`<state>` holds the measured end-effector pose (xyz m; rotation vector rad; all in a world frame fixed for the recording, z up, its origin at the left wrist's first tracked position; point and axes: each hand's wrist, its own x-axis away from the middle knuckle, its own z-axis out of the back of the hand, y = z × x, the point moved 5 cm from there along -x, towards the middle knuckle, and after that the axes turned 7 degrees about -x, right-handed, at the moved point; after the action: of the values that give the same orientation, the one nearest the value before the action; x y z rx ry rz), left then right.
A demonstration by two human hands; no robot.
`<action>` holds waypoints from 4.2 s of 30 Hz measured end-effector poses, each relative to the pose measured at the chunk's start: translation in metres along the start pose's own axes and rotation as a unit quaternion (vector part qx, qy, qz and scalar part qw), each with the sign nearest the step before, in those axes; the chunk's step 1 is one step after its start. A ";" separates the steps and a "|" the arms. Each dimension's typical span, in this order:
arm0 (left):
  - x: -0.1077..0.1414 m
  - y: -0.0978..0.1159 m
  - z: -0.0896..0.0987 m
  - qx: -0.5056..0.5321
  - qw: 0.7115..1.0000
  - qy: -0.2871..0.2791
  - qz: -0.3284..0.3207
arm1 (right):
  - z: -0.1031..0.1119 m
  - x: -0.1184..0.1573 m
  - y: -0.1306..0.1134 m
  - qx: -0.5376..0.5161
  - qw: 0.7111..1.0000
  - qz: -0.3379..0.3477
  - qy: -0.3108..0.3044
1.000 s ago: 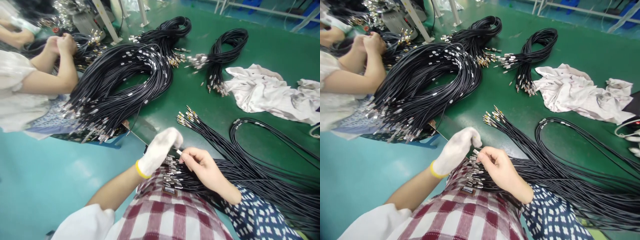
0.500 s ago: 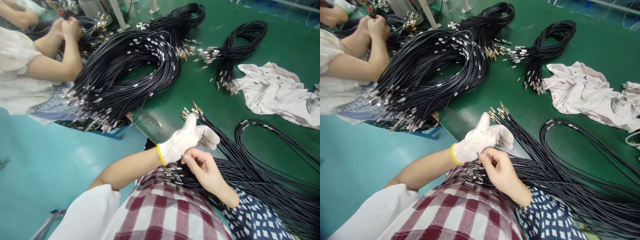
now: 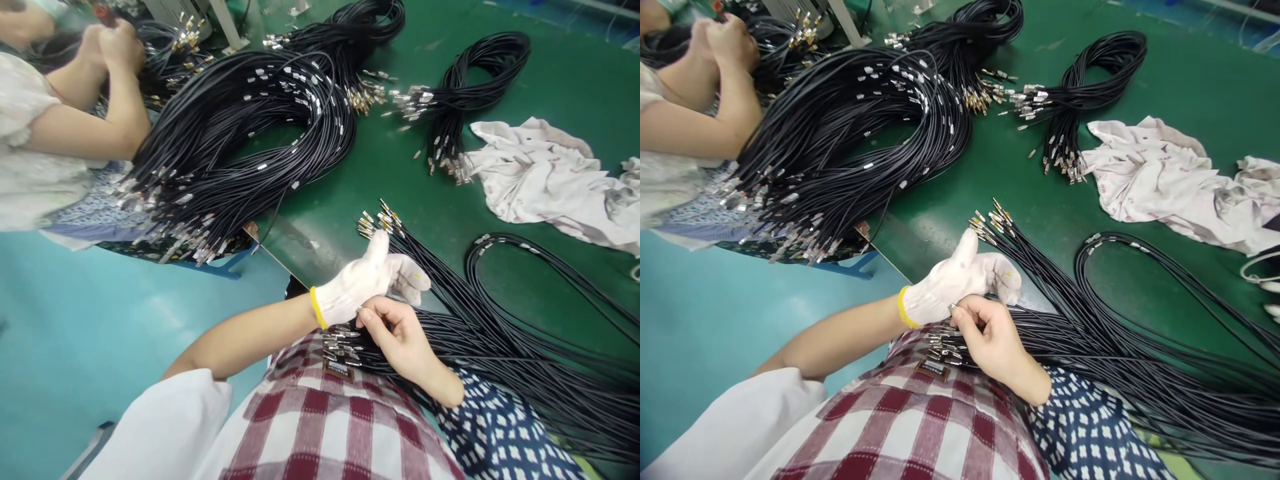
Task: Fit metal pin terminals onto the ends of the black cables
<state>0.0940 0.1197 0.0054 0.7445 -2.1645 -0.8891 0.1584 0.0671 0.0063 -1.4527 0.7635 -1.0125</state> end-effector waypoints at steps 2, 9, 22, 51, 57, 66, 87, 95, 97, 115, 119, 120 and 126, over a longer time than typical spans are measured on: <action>0.000 0.000 0.000 -0.017 1.000 0.000 0.005 | 0.000 0.000 0.002 0.002 1.000 -0.005 -0.002; 0.003 0.001 -0.003 -0.078 0.996 -0.008 0.032 | -0.001 0.000 0.005 0.000 1.000 -0.026 -0.008; 0.019 -0.018 0.006 -0.117 0.992 -0.029 0.031 | -0.011 0.009 0.012 -0.029 0.992 -0.066 -0.101; 0.100 -0.020 0.019 -0.427 0.902 0.043 0.039 | -0.007 0.058 0.007 0.046 0.991 -0.089 -0.086; 0.113 -0.025 0.015 -0.466 0.874 -0.078 0.110 | -0.004 0.062 -0.006 0.093 0.981 -0.093 -0.139; 0.115 -0.043 0.013 -0.290 0.924 -0.155 0.193 | -0.005 0.069 -0.010 0.052 0.966 -0.144 -0.208; 0.126 -0.071 0.013 -0.193 0.946 -0.185 0.182 | -0.022 0.081 -0.008 0.017 0.973 -0.104 -0.207; 0.125 -0.068 0.010 -0.194 0.938 -0.181 0.222 | -0.022 0.083 -0.007 0.035 0.971 -0.117 -0.207; 0.124 -0.067 0.009 -0.192 0.934 -0.186 0.236 | -0.022 0.084 -0.006 0.032 0.970 -0.123 -0.206; 0.109 -0.037 0.010 -0.386 0.892 -0.146 0.184 | -0.007 0.071 -0.005 0.036 0.975 -0.131 -0.178; 0.111 -0.031 0.010 -0.449 0.876 -0.100 0.146 | -0.003 0.069 -0.008 0.070 0.974 -0.112 -0.187; 0.110 -0.027 0.010 -0.471 0.870 -0.074 0.122 | -0.002 0.068 -0.008 0.065 0.974 -0.113 -0.185; 0.098 -0.010 0.017 -0.421 0.898 0.120 0.048 | 0.006 0.051 -0.002 -0.133 0.978 -0.129 -0.101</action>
<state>0.0239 0.0513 0.0242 0.2756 -1.3664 -1.4401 0.1852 0.0243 0.0166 -1.8931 0.5891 -0.9614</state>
